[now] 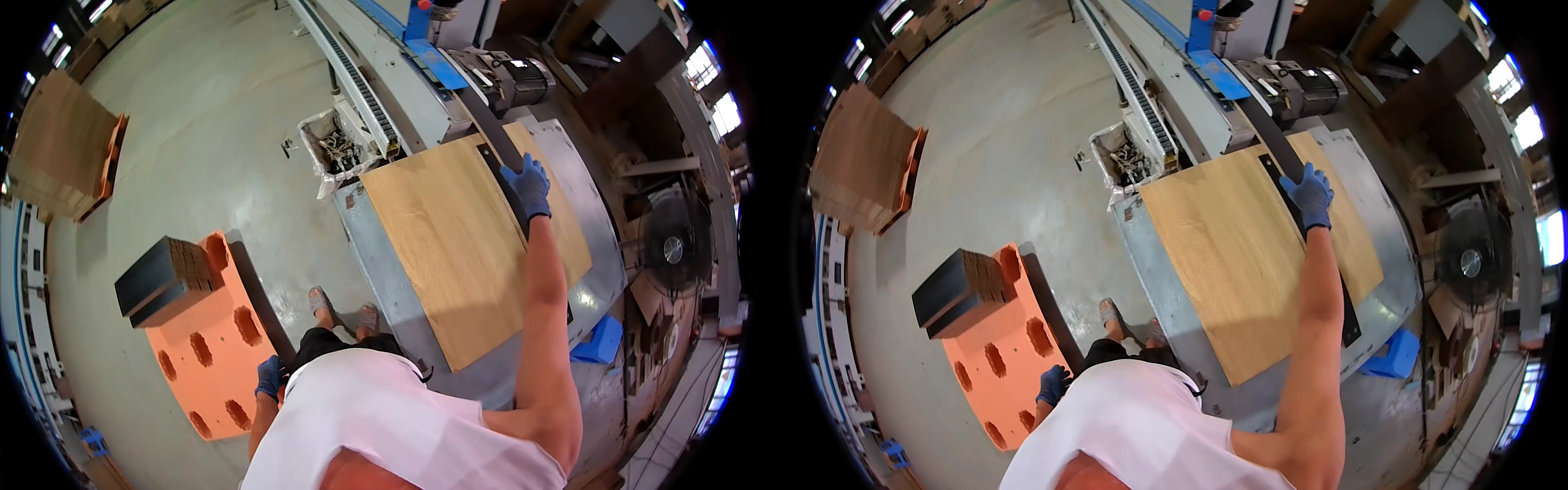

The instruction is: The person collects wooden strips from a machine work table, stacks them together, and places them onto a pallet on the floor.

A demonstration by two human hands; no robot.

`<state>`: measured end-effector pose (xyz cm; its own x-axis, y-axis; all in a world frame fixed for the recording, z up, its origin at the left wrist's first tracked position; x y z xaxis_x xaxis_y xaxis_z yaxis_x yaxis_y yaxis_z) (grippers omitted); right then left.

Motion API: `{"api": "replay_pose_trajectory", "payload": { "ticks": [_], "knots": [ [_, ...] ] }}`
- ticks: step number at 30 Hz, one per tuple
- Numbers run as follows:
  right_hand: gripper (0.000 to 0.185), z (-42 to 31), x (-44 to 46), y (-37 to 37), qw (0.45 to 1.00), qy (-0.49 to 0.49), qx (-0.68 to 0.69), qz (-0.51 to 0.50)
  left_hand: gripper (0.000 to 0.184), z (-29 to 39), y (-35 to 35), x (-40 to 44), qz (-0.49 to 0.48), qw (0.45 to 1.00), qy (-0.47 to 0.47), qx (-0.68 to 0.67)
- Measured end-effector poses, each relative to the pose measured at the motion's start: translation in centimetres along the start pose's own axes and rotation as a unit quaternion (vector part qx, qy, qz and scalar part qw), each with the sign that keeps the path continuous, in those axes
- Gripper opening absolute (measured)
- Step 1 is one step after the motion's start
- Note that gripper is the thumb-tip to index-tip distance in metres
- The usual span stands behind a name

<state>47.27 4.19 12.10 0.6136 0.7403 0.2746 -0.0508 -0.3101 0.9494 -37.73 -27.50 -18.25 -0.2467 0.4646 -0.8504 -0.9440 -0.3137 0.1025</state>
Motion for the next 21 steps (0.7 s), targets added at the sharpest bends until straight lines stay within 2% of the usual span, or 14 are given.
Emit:
{"api": "replay_pose_trajectory", "payload": {
  "ticks": [1,2,3,6,9,13,15,16,17,18,19,20,21],
  "knots": [
    [0.077,0.1,0.1,-0.8,0.998,-0.008,-0.005,-0.065,0.031,-0.3,0.2,-0.1,0.0,1.0,-0.015,0.009],
    [0.076,0.6,-0.3,-1.1,0.994,-0.011,-0.002,-0.107,0.034,0.3,-0.2,-0.4,-0.052,0.991,-0.089,0.089],
    [0.075,1.2,-0.8,-1.3,0.995,-0.005,0.007,-0.101,0.038,-0.1,0.0,0.3,-0.104,0.966,-0.162,0.171],
    [0.073,4.5,-2.6,-1.8,0.995,0.004,0.035,-0.093,0.028,-1.9,1.6,3.6,-0.055,0.937,-0.297,0.177],
    [0.069,8.6,-6.2,-0.3,0.995,0.016,0.054,-0.084,0.04,-1.4,0.8,0.9,-0.024,0.992,-0.11,0.06],
    [0.065,16.4,-12.7,1.3,0.994,0.01,0.056,-0.09,0.037,0.2,-0.4,0.2,0.01,0.998,-0.029,0.053],
    [0.062,20.0,-16.0,3.0,0.993,-0.003,0.065,-0.096,0.024,0.5,-0.6,1.7,0.031,0.998,0.0,0.058],
    [0.062,21.7,-17.5,3.4,0.992,-0.003,0.082,-0.101,0.021,1.0,-1.4,2.8,-0.004,0.997,-0.021,0.073],
    [0.074,24.5,-18.7,2.7,0.991,-0.012,0.08,-0.11,0.02,1.7,-1.4,3.3,-0.031,0.995,-0.043,0.085],
    [0.072,25.4,-19.8,3.5,0.993,0.01,0.079,-0.089,0.019,3.1,-2.7,3.5,-0.025,0.992,-0.063,0.107],
    [0.071,25.5,-20.5,3.5,0.977,-0.024,0.135,-0.161,0.018,4.0,-2.9,2.6,-0.011,0.988,-0.079,0.128],
    [0.067,26.8,-21.0,3.2,0.977,-0.008,0.121,-0.174,0.024,4.9,-3.6,2.7,-0.007,0.973,-0.117,0.199],
    [0.067,26.3,-21.3,3.5,0.961,-0.042,0.175,-0.208,0.029,5.8,-4.3,2.9,0.004,0.951,-0.153,0.269]
  ]
}}
Point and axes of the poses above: each hand's wrist, its own x-axis towards the middle knuckle, its own y-axis out of the back of the hand, z = x × y, the point moved 8 cm from there along x, towards the middle knuckle, and after that the axes turned 7 degrees about -y, right-handed, at the moved point
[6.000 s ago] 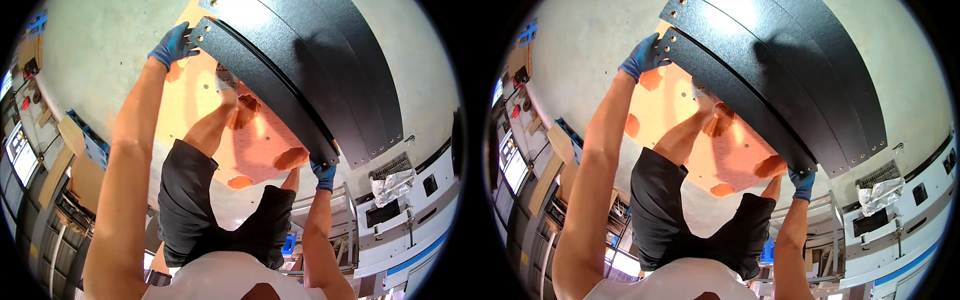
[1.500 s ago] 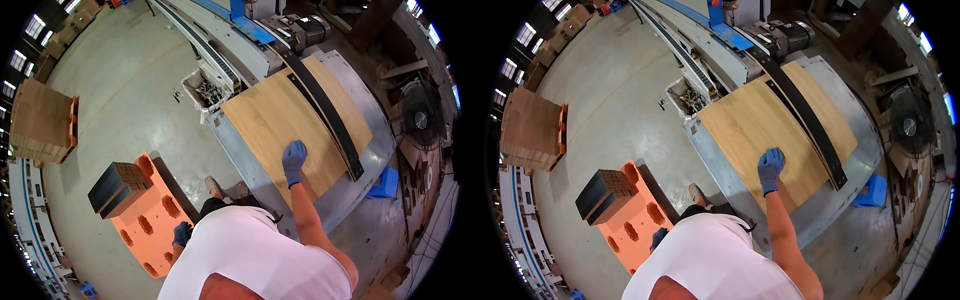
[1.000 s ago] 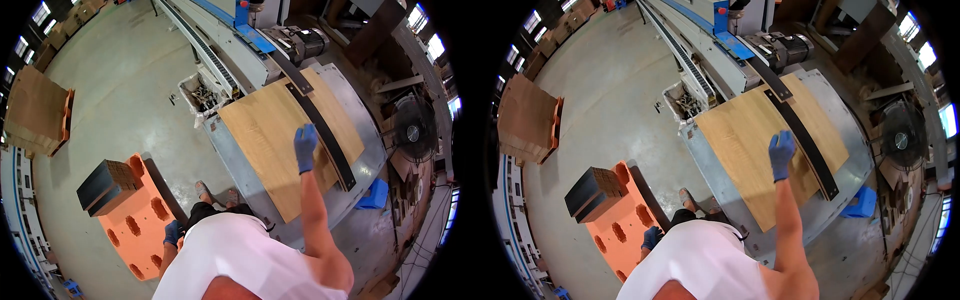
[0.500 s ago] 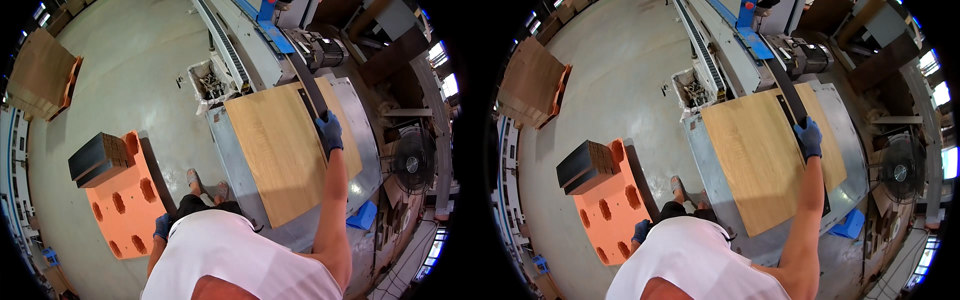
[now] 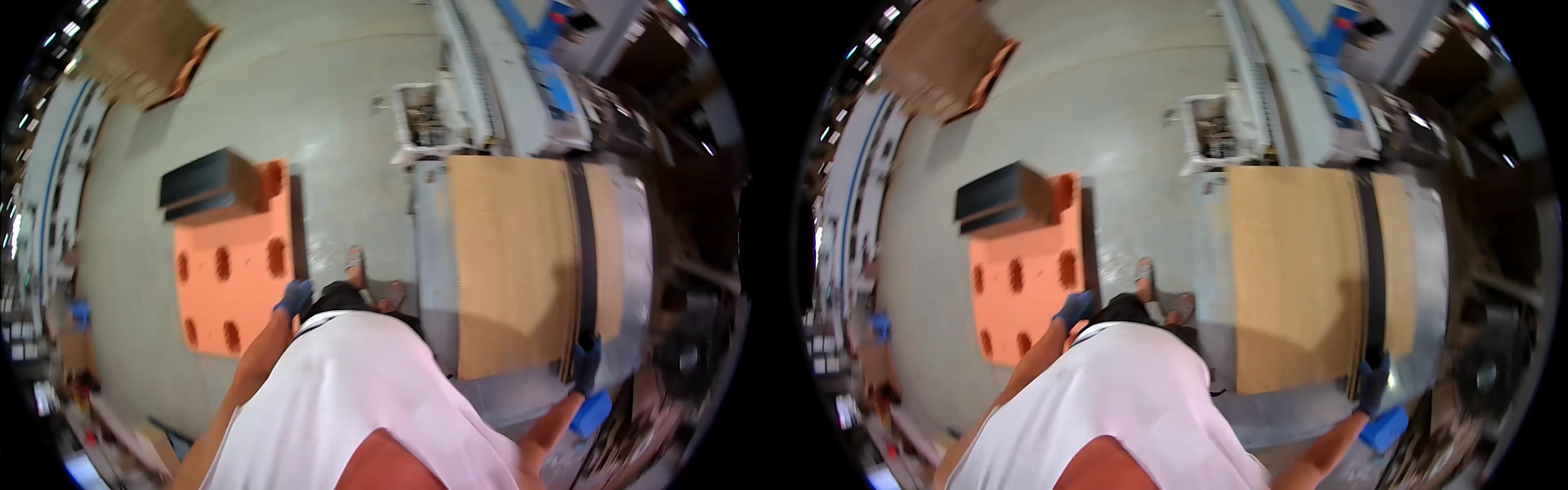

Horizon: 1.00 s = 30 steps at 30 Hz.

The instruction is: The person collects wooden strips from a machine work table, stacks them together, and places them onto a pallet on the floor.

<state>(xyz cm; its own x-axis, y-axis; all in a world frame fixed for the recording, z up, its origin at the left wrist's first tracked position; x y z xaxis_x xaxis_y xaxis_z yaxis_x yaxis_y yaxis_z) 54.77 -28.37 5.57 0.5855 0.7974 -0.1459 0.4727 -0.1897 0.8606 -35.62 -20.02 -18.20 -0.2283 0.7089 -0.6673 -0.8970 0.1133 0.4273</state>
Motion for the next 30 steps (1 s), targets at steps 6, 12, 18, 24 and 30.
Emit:
{"api": "replay_pose_trajectory", "payload": {
  "ticks": [6,12,18,24,30],
  "knots": [
    [0.069,-2.4,3.7,-2.7,1.0,0.007,-0.007,-0.006,0.032,1.4,-1.1,0.6,0.039,0.998,0.024,-0.043],
    [0.079,-6.7,11.0,-5.9,0.992,0.057,-0.109,0.012,0.038,0.8,0.5,-2.8,0.052,0.998,0.037,-0.027],
    [0.089,-6.5,13.5,-7.5,0.985,0.057,-0.15,0.062,0.043,-4.4,1.3,-3.6,0.056,0.996,0.015,0.07],
    [0.095,-5.8,13.5,-7.6,0.985,0.059,-0.151,0.059,0.04,-3.5,0.6,-5.0,0.039,0.995,-0.008,0.089],
    [0.101,-7.2,12.6,-7.2,0.982,0.049,-0.176,0.047,0.041,-1.0,0.8,-5.0,0.049,0.997,0.008,0.065]
  ]
}}
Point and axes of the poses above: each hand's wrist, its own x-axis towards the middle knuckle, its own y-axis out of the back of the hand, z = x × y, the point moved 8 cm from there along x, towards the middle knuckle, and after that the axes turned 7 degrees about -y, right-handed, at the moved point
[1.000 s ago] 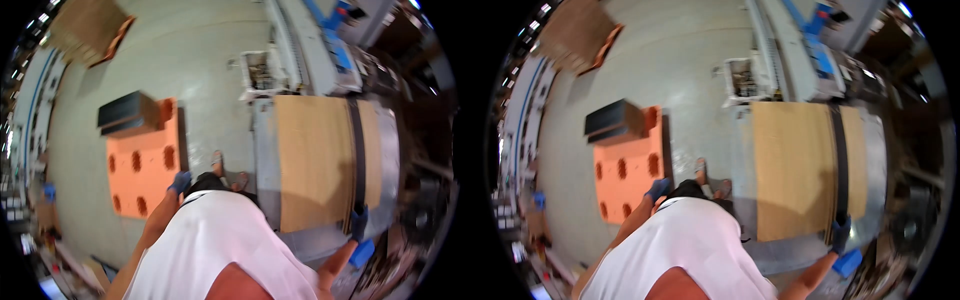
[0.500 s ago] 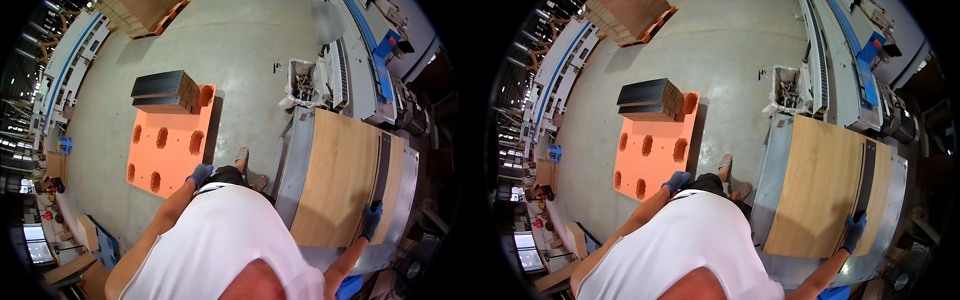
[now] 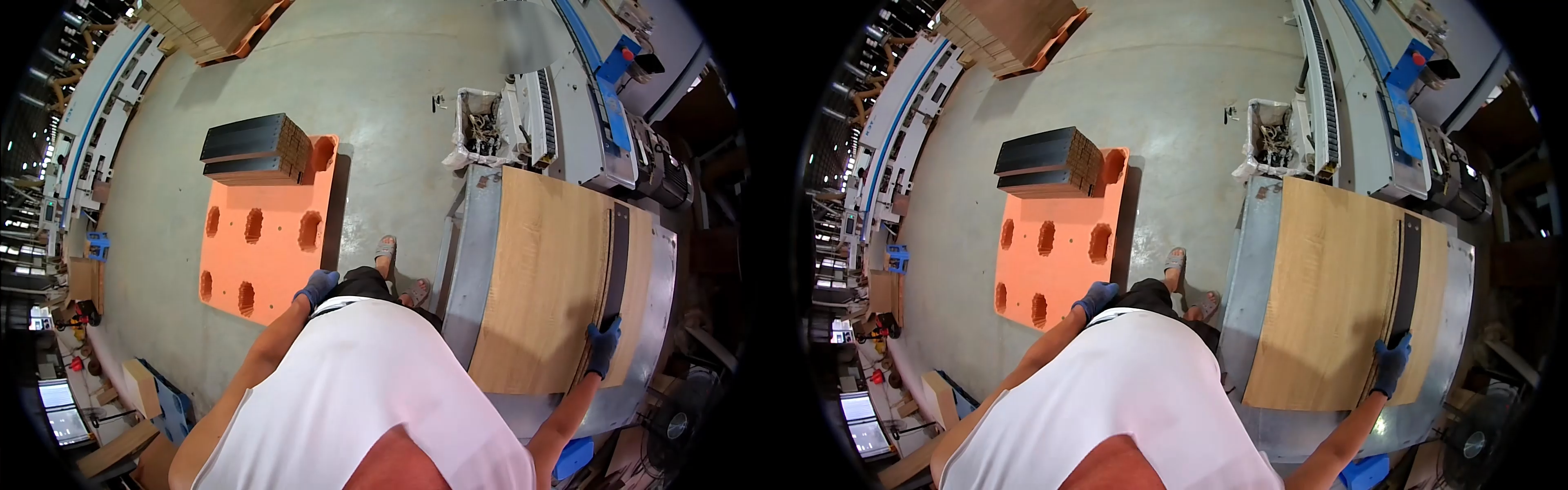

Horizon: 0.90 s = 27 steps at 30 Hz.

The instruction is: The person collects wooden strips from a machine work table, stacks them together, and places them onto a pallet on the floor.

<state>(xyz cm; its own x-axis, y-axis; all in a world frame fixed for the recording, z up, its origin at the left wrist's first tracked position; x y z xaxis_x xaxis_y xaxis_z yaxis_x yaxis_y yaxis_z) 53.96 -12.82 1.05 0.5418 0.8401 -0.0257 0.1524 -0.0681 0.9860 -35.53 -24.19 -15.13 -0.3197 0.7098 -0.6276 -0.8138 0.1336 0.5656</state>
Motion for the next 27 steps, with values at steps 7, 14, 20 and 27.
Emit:
{"api": "replay_pose_trajectory", "payload": {
  "ticks": [7,14,20,27],
  "knots": [
    [0.092,1.0,0.6,-0.4,0.995,0.07,0.056,0.034,0.041,-0.3,0.0,0.4,-0.012,0.992,-0.108,0.062],
    [0.112,1.0,0.9,0.8,0.998,-0.014,0.037,-0.05,0.039,-3.6,-2.0,2.8,-0.042,0.993,-0.037,-0.105],
    [0.115,1.8,2.5,-0.4,0.993,-0.043,0.093,-0.062,0.032,-3.3,-2.2,3.9,-0.071,0.992,-0.01,-0.108],
    [0.104,-2.6,2.3,2.2,0.999,0.005,0.023,0.025,0.031,-3.6,-2.3,5.3,-0.073,0.992,-0.003,-0.106]
  ]
}}
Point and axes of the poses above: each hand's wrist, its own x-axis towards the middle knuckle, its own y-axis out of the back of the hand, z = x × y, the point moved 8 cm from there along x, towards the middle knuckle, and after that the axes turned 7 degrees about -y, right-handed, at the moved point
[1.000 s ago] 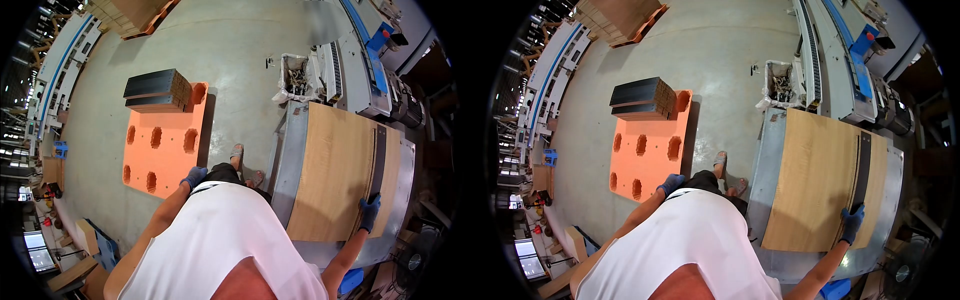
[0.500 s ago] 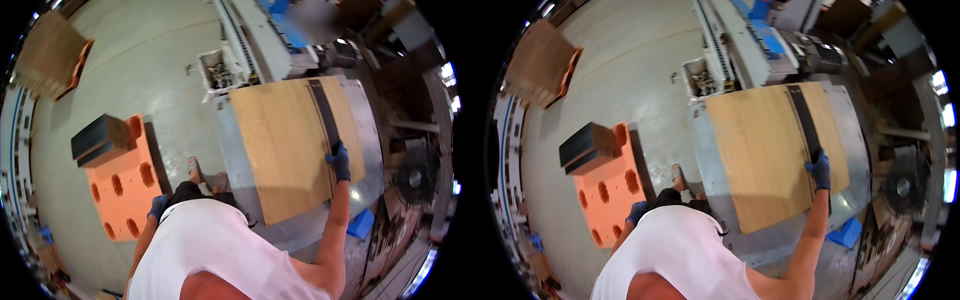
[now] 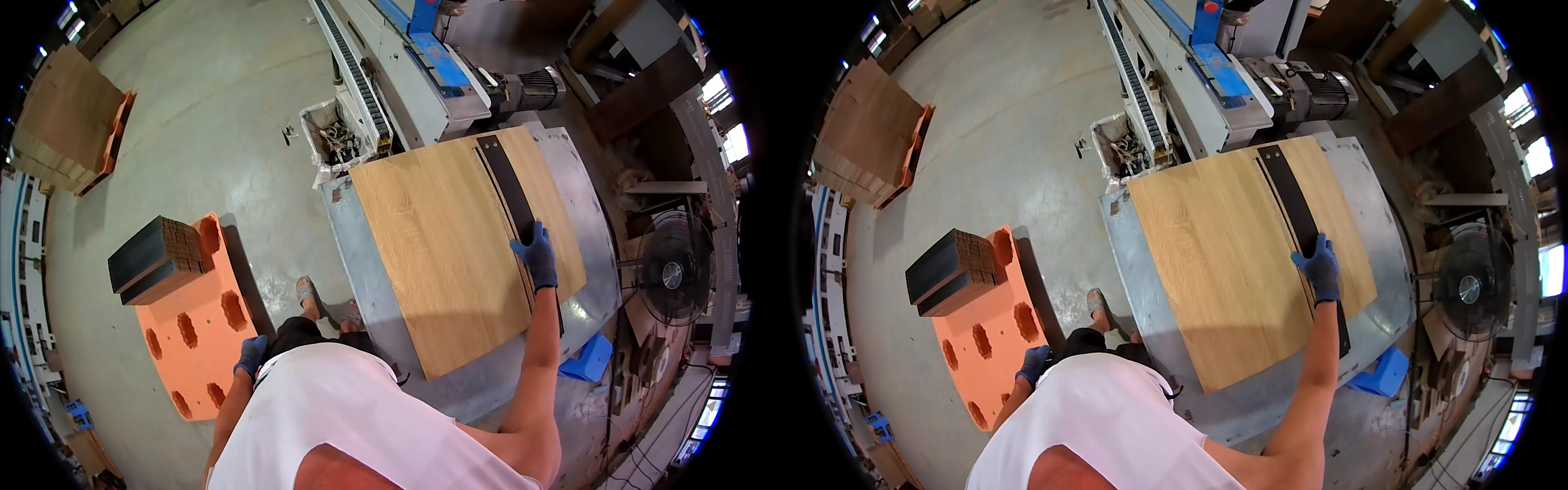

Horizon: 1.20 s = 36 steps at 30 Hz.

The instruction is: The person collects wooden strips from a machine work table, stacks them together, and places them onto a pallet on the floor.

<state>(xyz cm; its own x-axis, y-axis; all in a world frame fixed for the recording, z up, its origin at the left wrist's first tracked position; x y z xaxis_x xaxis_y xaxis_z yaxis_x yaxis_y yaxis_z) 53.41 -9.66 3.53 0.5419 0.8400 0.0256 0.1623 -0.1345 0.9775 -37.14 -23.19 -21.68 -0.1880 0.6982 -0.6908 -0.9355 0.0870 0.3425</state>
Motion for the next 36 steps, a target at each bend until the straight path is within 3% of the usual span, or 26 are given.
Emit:
{"api": "replay_pose_trajectory", "payload": {
  "ticks": [5,11,15,27,30,36],
  "knots": [
    [0.087,-5.0,2.3,2.3,0.998,0.015,0.027,0.062,0.03,2.9,-0.6,-2.4,0.009,0.995,0.082,-0.053],
    [0.063,-8.6,7.5,1.6,0.98,0.06,0.142,0.129,0.029,3.7,-1.0,-2.7,0.019,0.996,0.047,-0.072],
    [0.055,-11.9,9.2,2.8,0.967,0.087,0.165,0.171,0.038,2.9,-0.6,-3.1,0.018,0.997,0.072,-0.027],
    [0.056,-17.5,12.8,5.1,0.948,0.145,0.104,0.265,0.042,1.0,-0.3,-3.0,0.021,0.998,0.04,-0.042],
    [0.054,-18.4,14.0,4.8,0.975,0.107,0.094,0.168,0.041,0.5,-0.1,-2.7,0.024,0.998,0.04,-0.031],
    [0.057,-17.3,14.7,2.6,0.97,0.116,-0.025,0.214,0.04,3.5,-0.9,-4.9,0.038,0.996,0.054,-0.068]
  ]
}}
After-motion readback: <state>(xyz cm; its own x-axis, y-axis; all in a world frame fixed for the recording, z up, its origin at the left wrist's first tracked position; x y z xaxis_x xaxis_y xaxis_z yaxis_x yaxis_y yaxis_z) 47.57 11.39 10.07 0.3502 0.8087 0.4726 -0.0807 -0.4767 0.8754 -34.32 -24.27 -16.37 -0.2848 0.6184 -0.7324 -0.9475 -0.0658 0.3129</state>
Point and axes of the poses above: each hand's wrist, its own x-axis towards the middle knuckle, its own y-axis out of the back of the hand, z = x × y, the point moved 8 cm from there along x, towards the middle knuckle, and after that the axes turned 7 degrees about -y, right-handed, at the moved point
